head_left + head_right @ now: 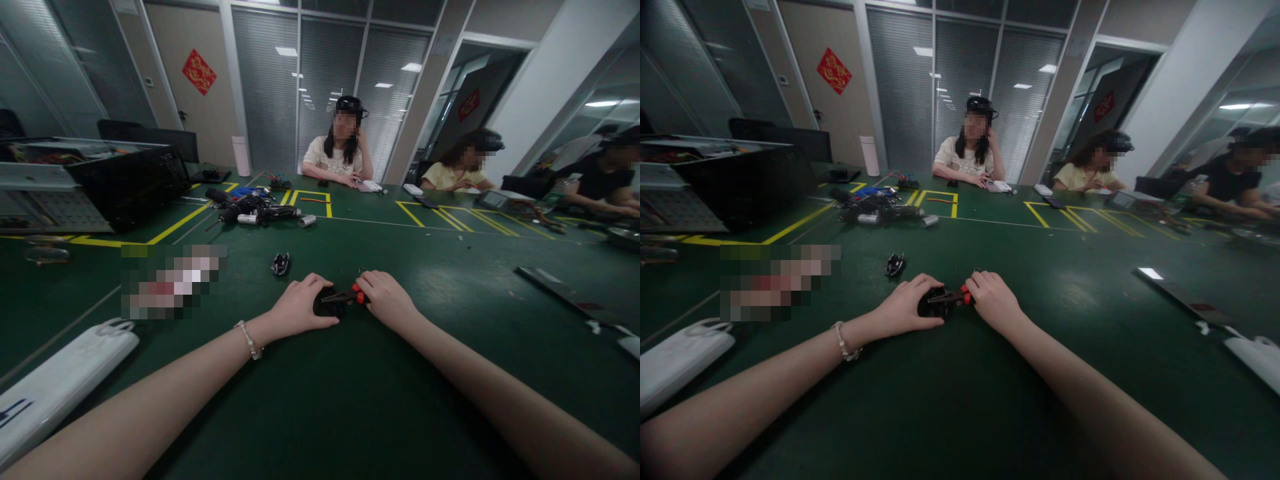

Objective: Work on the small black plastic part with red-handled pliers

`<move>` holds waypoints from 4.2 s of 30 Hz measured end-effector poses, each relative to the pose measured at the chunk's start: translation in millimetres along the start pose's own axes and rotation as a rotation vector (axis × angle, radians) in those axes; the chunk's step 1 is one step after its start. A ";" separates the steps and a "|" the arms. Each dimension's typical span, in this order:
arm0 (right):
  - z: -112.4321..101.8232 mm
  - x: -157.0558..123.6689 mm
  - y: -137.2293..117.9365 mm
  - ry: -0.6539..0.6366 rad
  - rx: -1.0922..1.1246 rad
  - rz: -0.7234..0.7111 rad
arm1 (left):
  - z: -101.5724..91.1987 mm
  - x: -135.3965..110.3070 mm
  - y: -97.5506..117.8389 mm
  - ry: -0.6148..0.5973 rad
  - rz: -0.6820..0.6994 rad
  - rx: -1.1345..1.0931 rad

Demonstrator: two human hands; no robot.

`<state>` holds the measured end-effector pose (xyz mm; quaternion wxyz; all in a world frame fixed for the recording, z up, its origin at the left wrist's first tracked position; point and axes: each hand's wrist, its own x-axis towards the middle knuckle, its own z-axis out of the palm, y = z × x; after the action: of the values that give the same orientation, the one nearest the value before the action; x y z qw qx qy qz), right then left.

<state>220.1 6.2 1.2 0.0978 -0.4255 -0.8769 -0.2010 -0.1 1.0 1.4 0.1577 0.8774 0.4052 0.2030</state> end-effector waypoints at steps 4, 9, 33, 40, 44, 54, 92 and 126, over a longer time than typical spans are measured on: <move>-0.2 -0.2 0.3 0.007 0.014 -0.001 | -0.5 -0.6 1.3 -0.009 -0.029 0.005; 0.0 -0.3 -0.4 0.003 -0.010 0.003 | -2.5 -0.1 3.3 -0.025 -0.052 0.000; 2.3 -0.2 0.2 0.006 -0.004 0.007 | -3.7 0.6 3.9 -0.037 -0.061 -0.011; 2.8 -0.1 1.3 0.015 -0.005 -0.014 | -1.8 0.5 2.5 -0.018 -0.049 -0.009; 3.8 -0.9 1.4 0.021 0.003 -0.013 | 0.0 1.2 2.0 -0.009 -0.054 0.000; 1.3 0.1 0.7 -0.005 0.000 -0.006 | 0.0 0.5 0.1 -0.009 -0.057 -0.016; 1.1 0.0 -1.4 0.018 -0.020 0.005 | 0.0 1.7 -1.0 -0.022 -0.073 -0.025; 0.0 0.3 0.1 0.008 0.019 -0.007 | -0.1 1.5 -0.3 -0.015 -0.074 -0.052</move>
<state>220.0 6.5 1.3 0.1047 -0.4209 -0.8797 -0.1948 0.5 2.4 1.7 0.1910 0.8589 0.4306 0.2012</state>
